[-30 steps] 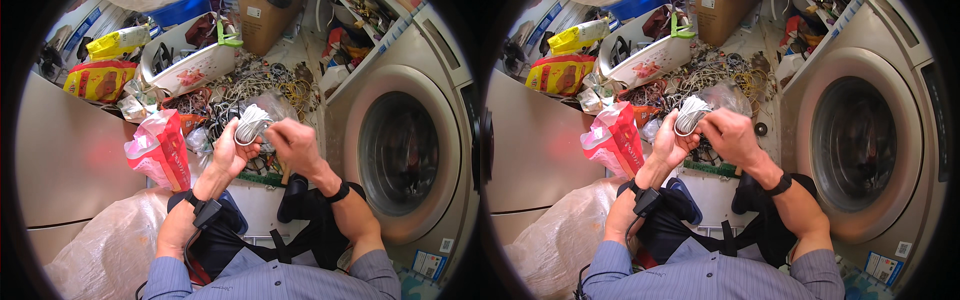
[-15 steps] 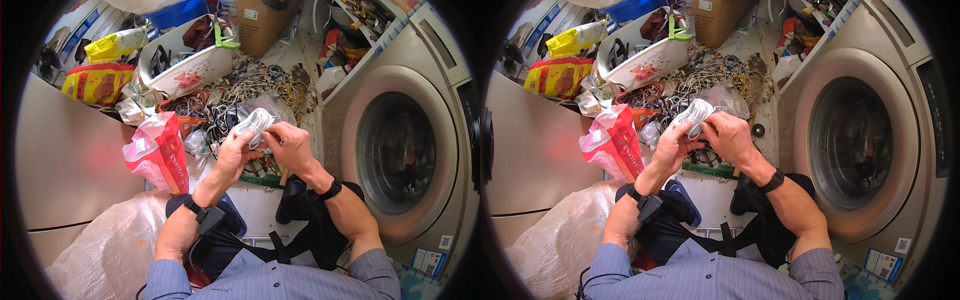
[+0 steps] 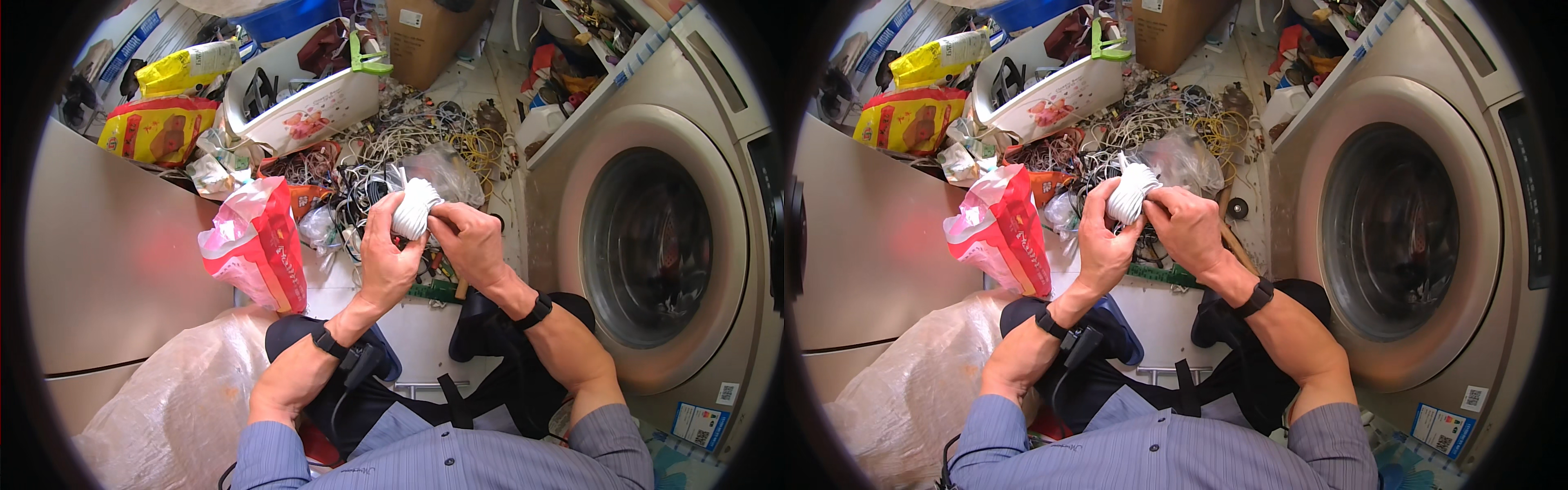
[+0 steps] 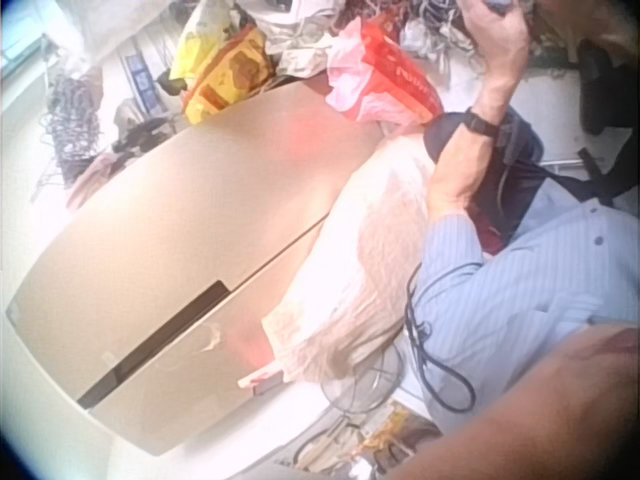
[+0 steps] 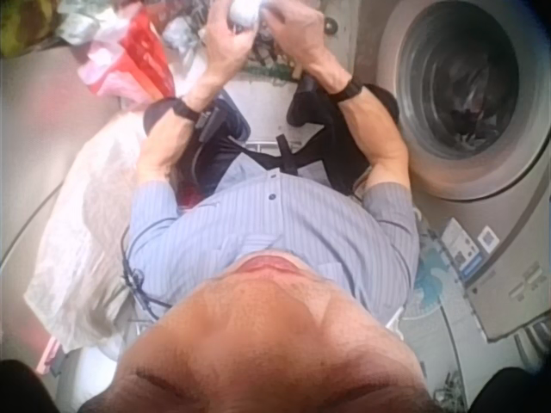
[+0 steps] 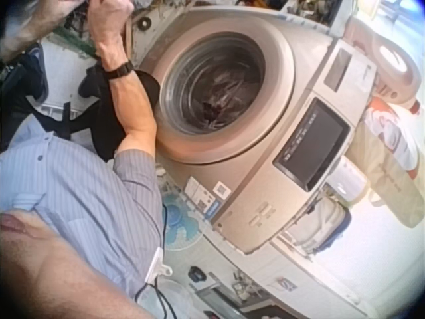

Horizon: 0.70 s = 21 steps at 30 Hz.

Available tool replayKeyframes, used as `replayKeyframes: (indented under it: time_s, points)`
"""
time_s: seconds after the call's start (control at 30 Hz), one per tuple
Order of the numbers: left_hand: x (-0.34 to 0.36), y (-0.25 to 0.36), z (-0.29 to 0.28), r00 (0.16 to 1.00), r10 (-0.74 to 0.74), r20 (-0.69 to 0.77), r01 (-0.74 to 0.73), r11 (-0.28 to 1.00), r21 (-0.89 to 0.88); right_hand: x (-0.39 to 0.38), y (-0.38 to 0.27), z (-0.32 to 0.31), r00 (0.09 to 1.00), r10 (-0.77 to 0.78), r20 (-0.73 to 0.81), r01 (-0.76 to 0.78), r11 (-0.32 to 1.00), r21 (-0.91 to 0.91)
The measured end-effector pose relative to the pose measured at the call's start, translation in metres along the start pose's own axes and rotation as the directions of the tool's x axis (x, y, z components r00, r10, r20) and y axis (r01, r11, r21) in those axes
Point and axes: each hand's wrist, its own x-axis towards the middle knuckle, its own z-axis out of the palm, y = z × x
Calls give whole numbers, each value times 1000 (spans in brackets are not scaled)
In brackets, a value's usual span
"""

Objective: Carrying a standing fan through the house and then stripping a wire with pliers in a utility area.

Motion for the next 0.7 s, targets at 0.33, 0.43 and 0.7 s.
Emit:
replayKeyframes:
  time_s: [0.33,0.43,0.7]
  points:
    - [7,25,-6,990,-93,107,137,829,-542,7,-10,-8,984,167,-52,-150,959,242]
    - [11,18,-12,926,-316,207,367,621,-693,11,-11,-11,966,249,64,-255,892,373]
    - [25,13,-17,820,-320,474,566,330,-756,21,8,-16,815,347,464,-578,542,610]
